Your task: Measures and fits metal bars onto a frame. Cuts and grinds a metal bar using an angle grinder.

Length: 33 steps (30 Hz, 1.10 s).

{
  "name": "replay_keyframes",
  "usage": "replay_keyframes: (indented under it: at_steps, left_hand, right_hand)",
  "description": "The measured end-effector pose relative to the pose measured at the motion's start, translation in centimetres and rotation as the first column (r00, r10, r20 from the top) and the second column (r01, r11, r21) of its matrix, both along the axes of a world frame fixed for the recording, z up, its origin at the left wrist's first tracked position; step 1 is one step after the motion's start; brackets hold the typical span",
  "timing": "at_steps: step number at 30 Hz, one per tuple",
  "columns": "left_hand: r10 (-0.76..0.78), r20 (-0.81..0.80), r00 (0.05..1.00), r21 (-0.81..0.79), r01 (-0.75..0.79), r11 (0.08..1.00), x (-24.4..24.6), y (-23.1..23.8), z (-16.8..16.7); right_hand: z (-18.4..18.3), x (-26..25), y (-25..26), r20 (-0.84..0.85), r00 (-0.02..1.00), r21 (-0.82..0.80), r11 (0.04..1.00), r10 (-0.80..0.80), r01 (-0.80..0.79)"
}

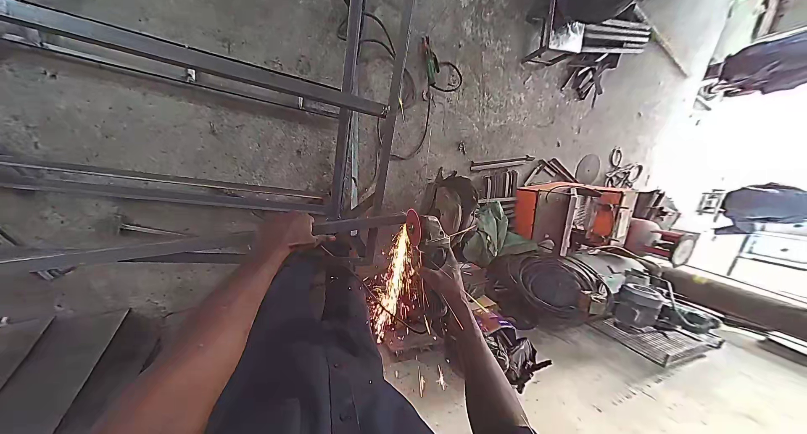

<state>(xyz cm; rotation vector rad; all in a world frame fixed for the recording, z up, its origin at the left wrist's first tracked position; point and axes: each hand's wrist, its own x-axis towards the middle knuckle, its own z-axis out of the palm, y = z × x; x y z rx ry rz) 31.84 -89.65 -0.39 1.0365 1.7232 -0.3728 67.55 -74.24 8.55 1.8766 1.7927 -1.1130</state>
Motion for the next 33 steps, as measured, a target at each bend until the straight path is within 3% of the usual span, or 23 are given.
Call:
replay_keyframes:
  at_steps: [6,16,22,26,31,33]
  left_hand:
    - [0.020,0.013,1.000,-0.012,-0.020,1.000,0.1,0.1,0.6]
    - [0.026,0.004,1.000,-0.003,-0.026,1.000,0.0,0.2,0.9]
    - [0.022,-0.025,0.999,0.047,-0.021,0.999,0.3,-0.2,0.8]
    - [-0.021,-0.081,0.997,0.076,0.027,0.997,0.8,-0.6,0.5]
    - [0.047,-0.147,0.988,0.130,-0.028,0.991,1.9,-1.8,0.5]
    - [0.066,-0.164,0.984,0.177,-0.037,0.984,2.2,-2.3,0.3]
  right_hand:
    - [-0.5,-0.5,0.6,-0.059,0.998,0.009,0.999,-0.030,0.030]
    - [0.3,-1.0,0.6,0.005,1.000,0.006,1.000,0.008,-0.008]
    - [0.3,0.2,0.1,-0.085,0.996,-0.017,1.000,0.006,-0.007]
    - [0.5,0.4,0.1,0.110,0.993,-0.107,0.994,0.032,-0.020]
    - [0.2,2.5,-2.1,-0.045,0.979,-0.111,0.975,-0.200,0.194]
    - [0.4,2.7,-2.3,-0.073,0.975,-0.101,0.974,-0.209,0.201]
